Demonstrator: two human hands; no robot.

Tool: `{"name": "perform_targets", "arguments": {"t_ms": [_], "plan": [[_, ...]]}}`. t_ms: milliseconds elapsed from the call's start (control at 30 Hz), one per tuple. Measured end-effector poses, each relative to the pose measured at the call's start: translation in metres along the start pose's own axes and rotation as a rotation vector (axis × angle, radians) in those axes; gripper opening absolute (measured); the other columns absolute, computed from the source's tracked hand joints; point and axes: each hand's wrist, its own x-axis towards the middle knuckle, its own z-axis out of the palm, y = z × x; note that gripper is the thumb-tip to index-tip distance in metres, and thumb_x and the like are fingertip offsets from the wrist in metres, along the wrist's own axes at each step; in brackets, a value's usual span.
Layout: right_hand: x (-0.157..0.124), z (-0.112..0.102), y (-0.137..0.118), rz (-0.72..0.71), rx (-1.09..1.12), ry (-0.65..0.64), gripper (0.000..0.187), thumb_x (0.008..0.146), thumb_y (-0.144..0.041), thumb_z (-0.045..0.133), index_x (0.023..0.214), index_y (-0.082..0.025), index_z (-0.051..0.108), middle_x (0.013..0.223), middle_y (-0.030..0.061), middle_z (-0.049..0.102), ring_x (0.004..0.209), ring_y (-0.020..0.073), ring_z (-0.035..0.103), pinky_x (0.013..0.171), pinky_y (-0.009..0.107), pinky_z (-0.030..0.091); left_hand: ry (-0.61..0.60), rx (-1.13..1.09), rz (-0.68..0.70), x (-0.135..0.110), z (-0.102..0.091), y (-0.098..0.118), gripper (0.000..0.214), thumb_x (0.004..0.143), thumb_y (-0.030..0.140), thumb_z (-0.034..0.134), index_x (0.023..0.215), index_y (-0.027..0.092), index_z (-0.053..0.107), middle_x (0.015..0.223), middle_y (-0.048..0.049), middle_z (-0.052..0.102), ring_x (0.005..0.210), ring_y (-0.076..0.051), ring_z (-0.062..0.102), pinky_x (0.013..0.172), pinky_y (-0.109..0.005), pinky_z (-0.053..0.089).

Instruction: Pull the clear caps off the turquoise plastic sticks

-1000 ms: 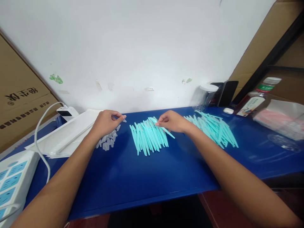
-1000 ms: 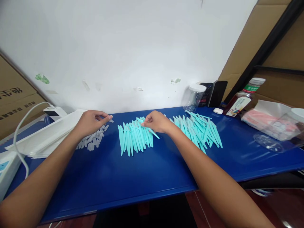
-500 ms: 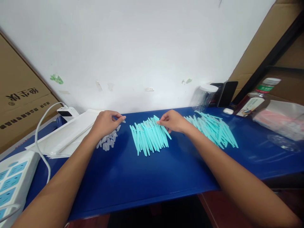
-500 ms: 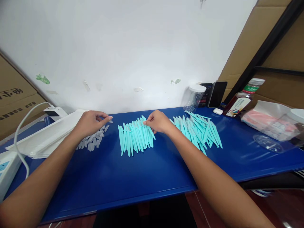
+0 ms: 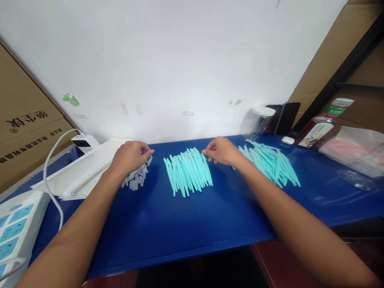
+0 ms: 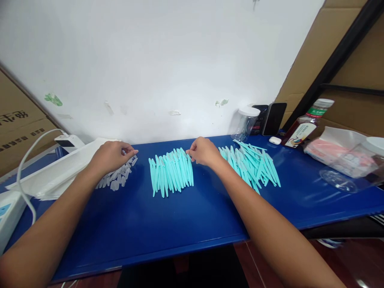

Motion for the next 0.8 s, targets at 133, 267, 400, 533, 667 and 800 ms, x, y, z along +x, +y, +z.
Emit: {"name": "perform_targets", "arguments": {"t_ms": [133, 267, 400, 533, 667, 800], "plan": [[-0.003, 0.005, -0.005, -0.060, -0.109, -0.003, 0.023, 0.083, -0.038, 0.081, 0.073, -0.018, 0.074, 0.072, 0.0058, 0.075, 0.062, 0.0173, 0.066, 0.056, 0.029, 0.043, -0.018, 0.028, -0.012, 0.000, 0.000, 0.002, 0.035, 0.087, 0.057, 0.065, 0.078, 0.026, 0.079, 0.084, -0.0094, 0.079, 0.078, -0.031, 0.069, 0.064, -0.035, 0.040], [-0.008, 0.015, -0.011, -0.065, -0.147, -0.083, 0.021, 0.079, -0.035, 0.082, 0.070, -0.018, 0.073, 0.074, 0.0056, 0.075, 0.068, 0.0191, 0.067, 0.059, 0.030, 0.043, -0.024, 0.029, -0.021, -0.001, 0.000, 0.003, 0.036, 0.087, 0.057, 0.064, 0.078, 0.026, 0.079, 0.085, -0.0098, 0.079, 0.079, -0.032, 0.069, 0.064, -0.036, 0.040], [-0.009, 0.023, -0.012, -0.049, -0.152, -0.096, 0.018, 0.078, -0.029, 0.079, 0.066, -0.018, 0.070, 0.066, 0.0047, 0.070, 0.063, 0.0183, 0.063, 0.055, 0.031, 0.040, -0.021, 0.033, -0.015, -0.001, 0.000, 0.003, 0.035, 0.087, 0.057, 0.064, 0.079, 0.026, 0.080, 0.084, -0.0096, 0.079, 0.077, -0.031, 0.069, 0.064, -0.036, 0.042], [-0.007, 0.028, -0.010, -0.039, -0.147, -0.097, 0.020, 0.077, -0.026, 0.075, 0.062, -0.018, 0.066, 0.059, 0.0031, 0.063, 0.057, 0.0165, 0.058, 0.052, 0.030, 0.036, -0.033, 0.045, -0.019, -0.001, -0.001, 0.004, 0.037, 0.087, 0.058, 0.063, 0.080, 0.025, 0.080, 0.086, -0.0095, 0.079, 0.079, -0.031, 0.070, 0.065, -0.036, 0.042], [-0.006, 0.025, -0.011, -0.024, -0.184, -0.062, 0.018, 0.078, -0.025, 0.071, 0.062, -0.018, 0.066, 0.060, 0.0029, 0.064, 0.057, 0.0156, 0.057, 0.054, 0.030, 0.034, -0.076, 0.090, -0.047, -0.001, -0.003, 0.006, 0.039, 0.090, 0.057, 0.059, 0.085, 0.025, 0.079, 0.092, -0.0083, 0.080, 0.086, -0.030, 0.070, 0.066, -0.036, 0.044], [-0.009, 0.020, -0.014, -0.016, -0.230, -0.005, 0.020, 0.078, -0.025, 0.073, 0.061, -0.019, 0.063, 0.060, 0.0025, 0.063, 0.057, 0.0150, 0.056, 0.054, 0.030, 0.033, -0.100, 0.157, -0.059, -0.001, -0.005, 0.008, 0.039, 0.091, 0.055, 0.056, 0.088, 0.024, 0.079, 0.093, -0.0069, 0.080, 0.085, -0.029, 0.069, 0.066, -0.037, 0.044]]}}
